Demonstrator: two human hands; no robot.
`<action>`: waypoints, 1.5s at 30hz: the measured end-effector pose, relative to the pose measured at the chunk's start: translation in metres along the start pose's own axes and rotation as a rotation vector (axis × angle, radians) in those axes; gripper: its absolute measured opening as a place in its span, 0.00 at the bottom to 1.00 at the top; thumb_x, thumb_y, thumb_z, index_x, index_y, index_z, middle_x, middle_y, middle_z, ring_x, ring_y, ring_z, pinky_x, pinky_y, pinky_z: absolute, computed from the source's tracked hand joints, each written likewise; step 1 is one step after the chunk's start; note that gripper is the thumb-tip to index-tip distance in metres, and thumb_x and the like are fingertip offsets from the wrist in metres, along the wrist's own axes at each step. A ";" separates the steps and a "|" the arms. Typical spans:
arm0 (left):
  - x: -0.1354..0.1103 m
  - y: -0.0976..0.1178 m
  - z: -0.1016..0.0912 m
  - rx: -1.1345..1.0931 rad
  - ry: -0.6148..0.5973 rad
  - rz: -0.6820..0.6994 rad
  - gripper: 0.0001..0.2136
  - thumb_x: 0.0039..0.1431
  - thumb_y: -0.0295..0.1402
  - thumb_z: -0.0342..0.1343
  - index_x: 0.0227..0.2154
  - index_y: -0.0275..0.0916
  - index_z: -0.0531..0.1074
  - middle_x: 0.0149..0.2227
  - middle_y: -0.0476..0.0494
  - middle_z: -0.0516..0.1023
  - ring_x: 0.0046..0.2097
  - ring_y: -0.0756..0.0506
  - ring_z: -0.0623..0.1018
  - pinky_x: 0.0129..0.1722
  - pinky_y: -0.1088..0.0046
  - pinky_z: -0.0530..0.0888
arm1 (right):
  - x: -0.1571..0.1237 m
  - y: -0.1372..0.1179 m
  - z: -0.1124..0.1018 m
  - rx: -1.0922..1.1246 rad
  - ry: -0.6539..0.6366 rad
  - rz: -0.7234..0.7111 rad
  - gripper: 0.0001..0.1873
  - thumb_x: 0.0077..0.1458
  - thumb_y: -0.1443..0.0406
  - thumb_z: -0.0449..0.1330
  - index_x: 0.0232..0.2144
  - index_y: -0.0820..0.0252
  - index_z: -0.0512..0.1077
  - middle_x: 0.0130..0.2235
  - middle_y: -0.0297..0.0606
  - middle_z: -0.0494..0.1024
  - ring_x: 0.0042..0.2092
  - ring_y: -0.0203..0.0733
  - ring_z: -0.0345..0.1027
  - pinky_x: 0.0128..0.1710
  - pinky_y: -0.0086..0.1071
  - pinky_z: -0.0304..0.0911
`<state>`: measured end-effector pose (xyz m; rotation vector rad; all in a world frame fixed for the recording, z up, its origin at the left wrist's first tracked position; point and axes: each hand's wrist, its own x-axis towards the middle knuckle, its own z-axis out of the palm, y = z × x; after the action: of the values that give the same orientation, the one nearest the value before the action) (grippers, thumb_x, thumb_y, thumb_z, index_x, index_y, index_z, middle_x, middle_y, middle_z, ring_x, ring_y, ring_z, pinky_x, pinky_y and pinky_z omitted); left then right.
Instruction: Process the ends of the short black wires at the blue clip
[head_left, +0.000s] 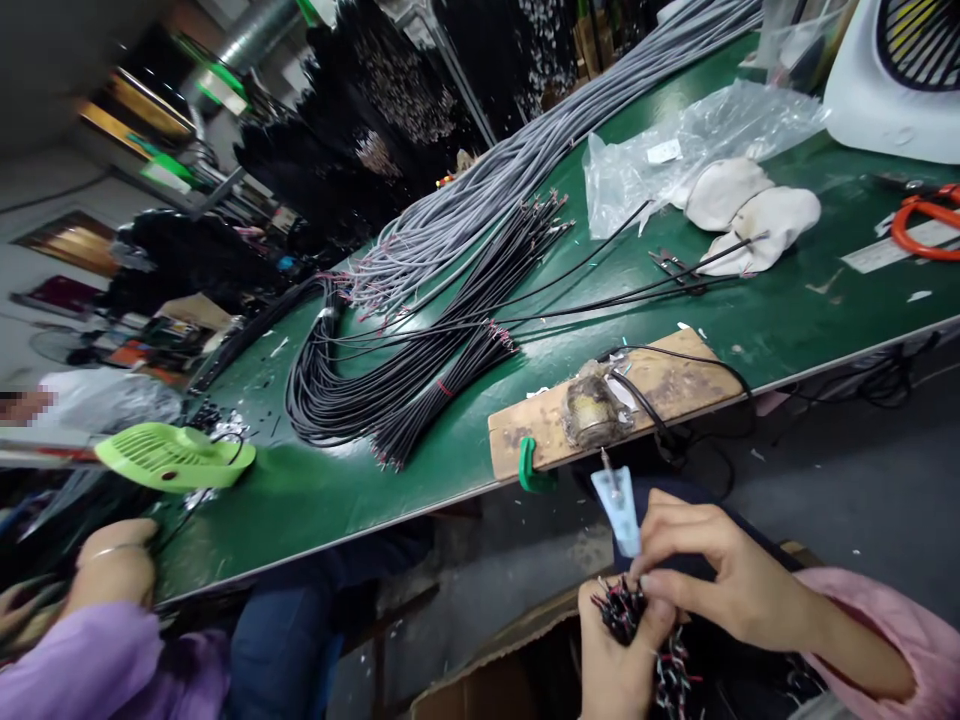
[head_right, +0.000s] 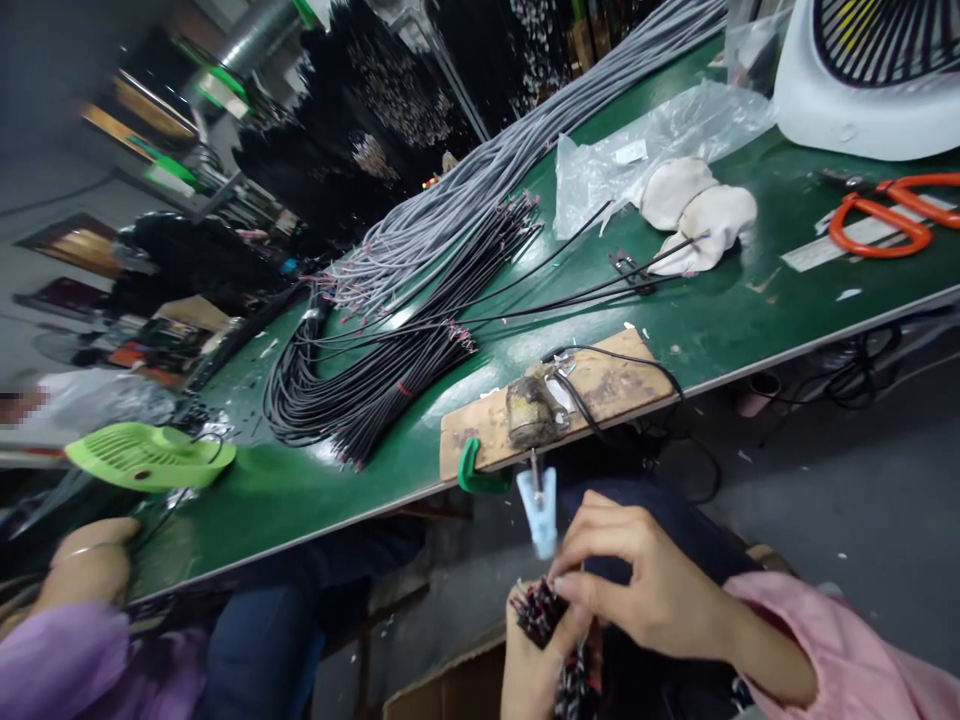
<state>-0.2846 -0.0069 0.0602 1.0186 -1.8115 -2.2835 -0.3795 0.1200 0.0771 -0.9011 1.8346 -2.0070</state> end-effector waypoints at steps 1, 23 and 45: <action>0.001 -0.002 0.000 0.022 0.011 0.041 0.18 0.39 0.42 0.73 0.25 0.37 0.72 0.20 0.47 0.76 0.20 0.48 0.74 0.15 0.78 0.68 | 0.000 -0.003 0.001 -0.037 0.016 -0.020 0.08 0.60 0.65 0.60 0.31 0.61 0.78 0.29 0.40 0.77 0.35 0.43 0.67 0.40 0.39 0.61; 0.007 -0.010 0.001 -0.046 0.141 0.170 0.20 0.39 0.41 0.72 0.19 0.39 0.65 0.19 0.55 0.66 0.19 0.52 0.69 0.21 0.76 0.73 | -0.009 0.003 0.011 -0.172 0.275 -0.013 0.06 0.57 0.71 0.59 0.32 0.59 0.76 0.29 0.37 0.78 0.32 0.42 0.70 0.46 0.41 0.60; 0.007 -0.017 -0.001 -0.053 0.127 0.147 0.18 0.40 0.39 0.72 0.20 0.37 0.67 0.21 0.53 0.70 0.20 0.51 0.71 0.18 0.78 0.69 | -0.008 0.003 0.015 0.022 0.267 0.103 0.06 0.55 0.72 0.60 0.31 0.62 0.78 0.29 0.36 0.79 0.31 0.39 0.73 0.32 0.29 0.66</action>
<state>-0.2836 -0.0059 0.0413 0.9642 -1.7069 -2.1193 -0.3645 0.1124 0.0723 -0.5398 1.9447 -2.1635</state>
